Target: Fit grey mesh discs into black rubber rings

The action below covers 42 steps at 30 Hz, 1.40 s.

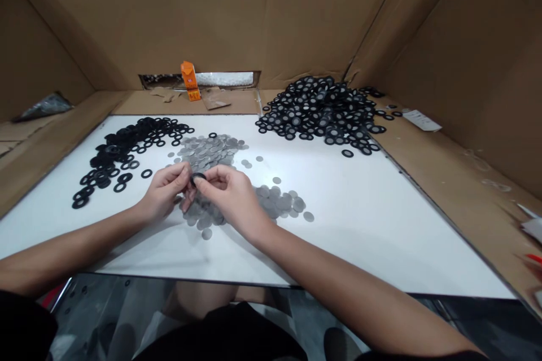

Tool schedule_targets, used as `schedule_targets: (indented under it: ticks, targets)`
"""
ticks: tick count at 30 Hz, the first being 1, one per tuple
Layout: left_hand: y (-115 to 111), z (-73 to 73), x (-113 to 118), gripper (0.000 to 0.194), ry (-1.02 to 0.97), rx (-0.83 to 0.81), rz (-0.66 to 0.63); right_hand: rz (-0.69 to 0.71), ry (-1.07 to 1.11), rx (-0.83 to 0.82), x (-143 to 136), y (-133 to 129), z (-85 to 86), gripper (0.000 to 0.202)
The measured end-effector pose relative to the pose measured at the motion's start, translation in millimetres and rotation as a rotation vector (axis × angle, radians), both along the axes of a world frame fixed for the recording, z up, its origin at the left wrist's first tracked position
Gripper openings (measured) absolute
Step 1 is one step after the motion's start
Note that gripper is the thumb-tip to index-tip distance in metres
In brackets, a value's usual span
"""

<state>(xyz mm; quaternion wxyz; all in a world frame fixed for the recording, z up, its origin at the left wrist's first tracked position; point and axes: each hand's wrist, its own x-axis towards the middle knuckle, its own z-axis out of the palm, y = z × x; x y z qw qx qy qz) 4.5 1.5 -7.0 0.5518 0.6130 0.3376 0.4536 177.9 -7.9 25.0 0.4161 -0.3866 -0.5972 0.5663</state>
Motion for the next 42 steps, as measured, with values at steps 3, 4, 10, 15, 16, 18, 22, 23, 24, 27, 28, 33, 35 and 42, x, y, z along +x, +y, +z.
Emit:
schedule_targets:
  ticks: [3,4,10,15,16,18,22,23,24,27,28,33,35,42]
  targets:
    - [-0.2,2.1,1.2,0.034,-0.01,0.044,0.002,-0.004,0.076,-0.054,0.1,2.0,0.9,0.016]
    - [-0.9,2.6,1.7,0.033,0.008,0.056,-0.004,-0.002,0.089,-0.066,0.1,2.4,0.6,0.016]
    - [-5.2,2.8,5.9,0.03,0.038,0.041,0.023,-0.01,0.07,-0.04,-1.0,1.5,-3.9,0.016]
    - [-9.8,1.8,8.1,0.028,0.022,0.168,0.106,-0.11,-0.008,0.085,-4.7,-5.4,-3.4,0.017]
    - [-10.4,1.5,8.1,0.027,0.025,0.188,0.112,-0.103,0.0,0.096,-5.3,-6.7,-2.9,0.018]
    - [-10.8,0.8,7.5,0.026,0.028,0.201,0.112,-0.091,0.022,0.105,-6.1,-8.0,-1.7,0.018]
    - [-7.9,0.3,4.7,0.025,-0.011,0.131,0.049,-0.063,0.067,0.049,-5.6,-6.1,0.7,0.017]
    - [-7.0,0.4,4.1,0.024,-0.027,0.104,0.02,-0.051,0.079,0.029,-5.2,-5.3,1.1,0.017]
    - [-6.1,0.6,3.6,0.024,-0.042,0.08,-0.007,-0.038,0.088,0.013,-4.9,-4.6,1.3,0.017]
    - [-5.1,1.1,3.5,0.025,-0.049,0.039,-0.044,-0.004,0.097,-0.012,-4.5,-3.5,0.5,0.019]
    - [-5.2,1.2,3.7,0.026,-0.037,0.03,-0.042,0.003,0.104,-0.016,-4.5,-3.2,-0.3,0.02]
    - [-5.1,1.5,3.1,0.03,0.034,-0.006,-0.035,0.069,0.095,-0.108,0.5,5.1,-1.1,0.019]
    - [-3.7,1.7,1.4,0.032,0.05,-0.03,-0.065,0.133,-0.002,-0.137,6.3,11.3,0.7,0.018]
    - [-3.2,5.1,-0.7,0.036,0.132,-0.087,-0.14,0.254,-0.095,-0.194,16.9,20.8,0.1,0.02]
